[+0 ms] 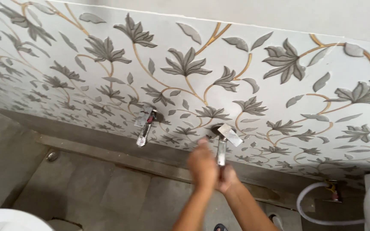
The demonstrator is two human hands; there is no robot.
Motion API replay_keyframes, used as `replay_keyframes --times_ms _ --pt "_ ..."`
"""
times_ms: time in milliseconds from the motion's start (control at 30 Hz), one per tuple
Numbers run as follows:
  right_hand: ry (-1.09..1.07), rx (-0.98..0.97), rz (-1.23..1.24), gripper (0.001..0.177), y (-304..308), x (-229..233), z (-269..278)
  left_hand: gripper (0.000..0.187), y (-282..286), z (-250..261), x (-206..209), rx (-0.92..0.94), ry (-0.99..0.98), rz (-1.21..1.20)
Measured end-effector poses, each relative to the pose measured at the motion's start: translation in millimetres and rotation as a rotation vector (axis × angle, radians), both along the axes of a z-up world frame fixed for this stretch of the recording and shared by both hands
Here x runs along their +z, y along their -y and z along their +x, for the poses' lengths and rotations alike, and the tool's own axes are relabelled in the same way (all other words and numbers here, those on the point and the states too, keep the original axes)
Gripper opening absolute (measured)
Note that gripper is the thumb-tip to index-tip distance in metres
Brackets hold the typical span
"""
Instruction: Applying double-sided adhesive tape to bathroom fixtures.
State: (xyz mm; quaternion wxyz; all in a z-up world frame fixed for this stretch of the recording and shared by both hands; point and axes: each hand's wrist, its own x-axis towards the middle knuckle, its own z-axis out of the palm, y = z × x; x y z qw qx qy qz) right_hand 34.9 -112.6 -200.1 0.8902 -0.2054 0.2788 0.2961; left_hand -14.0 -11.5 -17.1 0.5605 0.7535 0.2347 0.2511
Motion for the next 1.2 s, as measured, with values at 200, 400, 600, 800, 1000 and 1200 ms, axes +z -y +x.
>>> replay_keyframes --times_ms 200,400,600,800,1000,1200 --pt "-0.191 0.059 -0.097 0.021 35.1 14.6 -16.4 0.023 -25.9 11.9 -284.7 -0.162 -0.435 -0.883" --pt "-0.047 0.255 -0.110 0.023 84.5 184.5 -23.2 0.012 32.1 21.0 -222.5 -0.353 -0.488 -1.348" --pt "0.520 0.494 -0.834 0.023 44.7 332.9 13.4 0.045 -25.7 4.5 -69.1 -0.350 -0.392 -0.206" --pt "1.029 0.333 -1.700 0.011 31.4 324.6 3.0 0.015 -24.3 39.6 63.5 -0.470 -0.106 -0.461" --pt "0.854 0.168 -1.695 0.022 27.4 265.8 -19.5 0.011 -26.1 39.9 37.7 -0.369 -0.216 -0.356" --pt "0.705 0.129 -1.610 0.018 3.7 263.0 -37.4 0.016 -10.7 43.9 53.6 -0.393 -0.259 -0.332"
